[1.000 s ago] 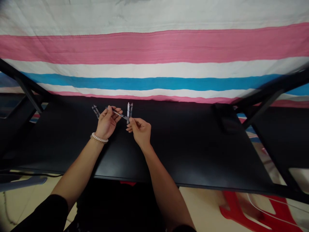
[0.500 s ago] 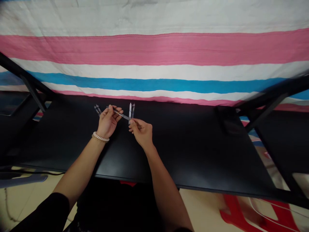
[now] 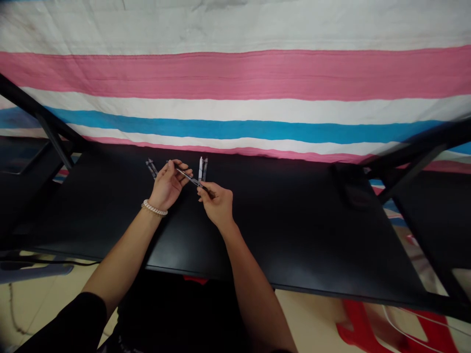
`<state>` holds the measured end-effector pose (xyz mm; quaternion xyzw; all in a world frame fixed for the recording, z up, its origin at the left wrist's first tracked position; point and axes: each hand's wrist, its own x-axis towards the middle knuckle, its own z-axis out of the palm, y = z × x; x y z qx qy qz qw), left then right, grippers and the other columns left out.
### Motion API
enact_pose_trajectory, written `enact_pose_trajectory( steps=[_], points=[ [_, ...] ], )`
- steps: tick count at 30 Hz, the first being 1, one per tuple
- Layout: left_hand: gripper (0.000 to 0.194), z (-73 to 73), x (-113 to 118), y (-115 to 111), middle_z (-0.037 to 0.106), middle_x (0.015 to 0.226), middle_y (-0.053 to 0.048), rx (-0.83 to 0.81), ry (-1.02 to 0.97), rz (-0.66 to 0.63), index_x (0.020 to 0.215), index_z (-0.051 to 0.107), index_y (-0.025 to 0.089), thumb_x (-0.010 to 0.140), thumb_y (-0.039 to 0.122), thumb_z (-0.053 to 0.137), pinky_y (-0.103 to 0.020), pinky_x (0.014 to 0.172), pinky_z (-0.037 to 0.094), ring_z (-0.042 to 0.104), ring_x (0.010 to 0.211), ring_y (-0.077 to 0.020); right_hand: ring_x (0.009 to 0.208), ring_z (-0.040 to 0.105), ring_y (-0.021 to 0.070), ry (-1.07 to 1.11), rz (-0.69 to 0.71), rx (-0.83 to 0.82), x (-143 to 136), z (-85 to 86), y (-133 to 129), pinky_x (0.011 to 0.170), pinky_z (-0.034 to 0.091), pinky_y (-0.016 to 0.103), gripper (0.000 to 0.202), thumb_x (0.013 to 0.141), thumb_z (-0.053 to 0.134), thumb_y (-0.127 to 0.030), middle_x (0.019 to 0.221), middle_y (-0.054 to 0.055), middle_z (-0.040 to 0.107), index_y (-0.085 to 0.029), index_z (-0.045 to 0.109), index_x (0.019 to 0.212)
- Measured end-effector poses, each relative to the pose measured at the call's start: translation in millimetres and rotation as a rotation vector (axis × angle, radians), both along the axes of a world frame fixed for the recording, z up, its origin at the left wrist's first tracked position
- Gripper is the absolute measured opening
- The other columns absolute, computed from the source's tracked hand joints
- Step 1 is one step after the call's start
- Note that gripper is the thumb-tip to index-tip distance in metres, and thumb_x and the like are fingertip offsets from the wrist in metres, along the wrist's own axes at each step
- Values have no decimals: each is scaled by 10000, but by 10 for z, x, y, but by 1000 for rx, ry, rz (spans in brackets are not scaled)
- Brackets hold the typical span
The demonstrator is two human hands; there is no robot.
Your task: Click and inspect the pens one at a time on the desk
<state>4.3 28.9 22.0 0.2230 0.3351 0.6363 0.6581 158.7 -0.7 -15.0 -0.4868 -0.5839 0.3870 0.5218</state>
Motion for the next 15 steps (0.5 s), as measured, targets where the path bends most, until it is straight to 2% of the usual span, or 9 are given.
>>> enact_pose_trajectory(
  steps=[1,3,5,7,11,13,15],
  points=[
    [293,24,2,-7,665,780,-10,-18,-58,-22,874,639,194,953,475,618,-299,767,566,685,743,-137,553,671,134,-60,-3,81,0,-2,-8,542,565,278,179,878,690,-318,738,13,739,-214,779,993],
    [434,79,-14,-24,523,615,24,-54,-177,-50,805,600,196,987,572,484,-264,639,530,574,566,-107,622,678,142,-188,51,237,-3,13,-32,601,576,298,163,884,693,-315,820,33,753,-220,779,985],
    [527,133,-67,-39,347,506,59,-78,-250,-29,722,545,196,1009,598,362,-222,465,398,383,419,-82,707,687,154,-270,153,310,-7,50,-59,621,576,300,181,887,699,-344,931,59,749,-217,767,996],
    [543,185,-154,-48,234,465,74,-85,-273,25,675,506,199,1020,556,286,-225,383,248,239,371,-80,737,681,152,-276,170,318,-5,100,-75,617,572,290,198,905,677,-362,981,69,726,-213,745,1016],
    [510,291,-371,-49,172,449,83,-76,-285,135,680,515,196,1006,485,249,-234,377,156,164,365,-83,685,639,136,-229,14,293,42,172,-40,579,533,268,196,958,600,-350,869,48,684,-201,713,897],
    [486,345,-475,-47,167,455,86,-57,-290,191,690,516,193,1002,464,260,-228,382,151,161,368,-78,685,627,144,-249,-68,247,81,164,3,572,518,268,249,973,570,-372,825,41,669,-203,693,838],
    [457,393,-570,-41,159,460,88,-60,-277,241,684,488,198,996,464,284,-227,383,141,156,367,-75,690,622,156,-285,-126,179,117,116,49,568,510,275,268,979,548,-398,826,44,668,-204,689,859]
  ],
)
